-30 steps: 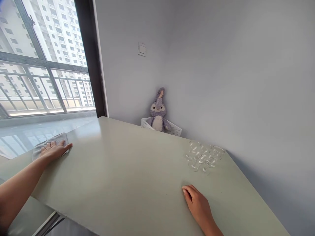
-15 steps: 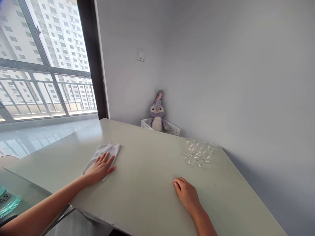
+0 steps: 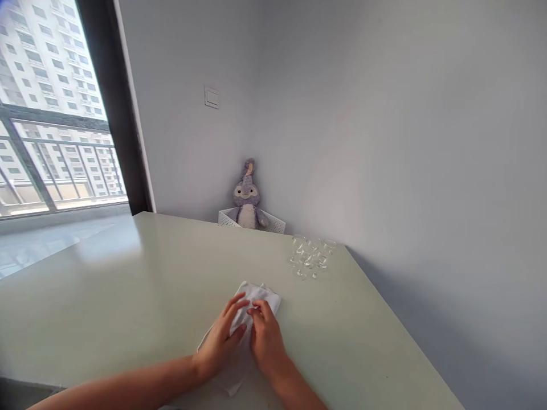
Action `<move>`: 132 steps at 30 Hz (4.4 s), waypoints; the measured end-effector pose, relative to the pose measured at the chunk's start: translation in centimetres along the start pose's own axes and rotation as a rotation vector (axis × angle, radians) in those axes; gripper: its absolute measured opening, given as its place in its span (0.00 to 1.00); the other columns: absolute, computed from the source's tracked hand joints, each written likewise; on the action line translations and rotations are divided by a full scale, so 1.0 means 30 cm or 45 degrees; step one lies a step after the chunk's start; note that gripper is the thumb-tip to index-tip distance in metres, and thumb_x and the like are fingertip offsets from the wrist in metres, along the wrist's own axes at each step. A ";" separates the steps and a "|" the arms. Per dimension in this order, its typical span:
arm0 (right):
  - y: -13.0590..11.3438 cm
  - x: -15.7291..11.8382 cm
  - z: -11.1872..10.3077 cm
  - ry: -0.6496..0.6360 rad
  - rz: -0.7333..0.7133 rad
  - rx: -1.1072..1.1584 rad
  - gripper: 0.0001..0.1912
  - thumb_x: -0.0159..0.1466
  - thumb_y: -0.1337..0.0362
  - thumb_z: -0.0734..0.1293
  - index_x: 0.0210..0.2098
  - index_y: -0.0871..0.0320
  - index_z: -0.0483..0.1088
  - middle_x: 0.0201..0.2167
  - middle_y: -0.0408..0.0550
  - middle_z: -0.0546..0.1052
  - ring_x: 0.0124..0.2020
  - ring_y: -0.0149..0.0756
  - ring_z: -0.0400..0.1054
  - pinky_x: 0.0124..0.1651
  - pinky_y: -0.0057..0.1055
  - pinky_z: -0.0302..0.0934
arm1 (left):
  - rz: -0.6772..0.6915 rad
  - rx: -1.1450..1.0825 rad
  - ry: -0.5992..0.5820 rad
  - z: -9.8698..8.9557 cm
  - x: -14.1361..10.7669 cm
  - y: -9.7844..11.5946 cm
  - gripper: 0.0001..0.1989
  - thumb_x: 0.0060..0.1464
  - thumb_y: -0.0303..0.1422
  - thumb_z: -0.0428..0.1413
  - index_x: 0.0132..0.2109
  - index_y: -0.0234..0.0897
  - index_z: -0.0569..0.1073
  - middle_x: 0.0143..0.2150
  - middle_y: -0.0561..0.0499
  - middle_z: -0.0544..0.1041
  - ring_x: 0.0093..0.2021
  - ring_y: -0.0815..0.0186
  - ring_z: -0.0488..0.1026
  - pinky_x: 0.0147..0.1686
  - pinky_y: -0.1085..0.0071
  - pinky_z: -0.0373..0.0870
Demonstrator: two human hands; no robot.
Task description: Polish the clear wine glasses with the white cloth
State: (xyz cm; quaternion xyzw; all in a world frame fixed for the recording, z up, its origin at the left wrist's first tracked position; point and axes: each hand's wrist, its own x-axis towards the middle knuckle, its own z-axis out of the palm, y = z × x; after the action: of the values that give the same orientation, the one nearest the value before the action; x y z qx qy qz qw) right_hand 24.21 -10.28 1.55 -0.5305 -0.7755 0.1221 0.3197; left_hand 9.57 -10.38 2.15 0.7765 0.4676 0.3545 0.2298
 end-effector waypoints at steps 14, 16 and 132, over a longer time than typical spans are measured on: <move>0.144 0.434 0.142 -0.235 0.224 -0.458 0.22 0.63 0.56 0.54 0.48 0.65 0.63 0.57 0.60 0.59 0.59 0.52 0.48 0.58 0.43 0.40 | -0.269 -0.309 0.660 -0.097 0.142 -0.218 0.12 0.48 0.30 0.46 0.43 0.41 0.64 0.46 0.48 0.67 0.49 0.62 0.64 0.46 0.63 0.63; 0.203 0.535 0.138 -0.179 0.286 -0.491 0.21 0.63 0.57 0.54 0.47 0.66 0.63 0.54 0.61 0.62 0.57 0.50 0.51 0.58 0.41 0.40 | -0.298 -0.355 0.632 -0.098 0.139 -0.211 0.11 0.48 0.30 0.47 0.41 0.41 0.65 0.45 0.48 0.68 0.47 0.62 0.65 0.45 0.64 0.64; 0.212 0.125 -0.088 -0.279 0.056 -0.409 0.10 0.62 0.64 0.56 0.27 0.57 0.64 0.24 0.41 0.73 0.26 0.29 0.64 0.29 0.25 0.45 | -0.500 -0.738 -0.286 0.314 0.675 -0.090 0.10 0.44 0.33 0.55 0.36 0.34 0.71 0.26 0.53 0.68 0.24 0.73 0.64 0.20 0.79 0.59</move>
State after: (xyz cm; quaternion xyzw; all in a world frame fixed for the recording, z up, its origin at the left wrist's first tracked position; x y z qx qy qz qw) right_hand 29.73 -4.71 1.59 -0.5750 -0.8035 0.0605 0.1420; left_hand 21.57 8.61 1.03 0.6085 0.4598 0.3340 0.5538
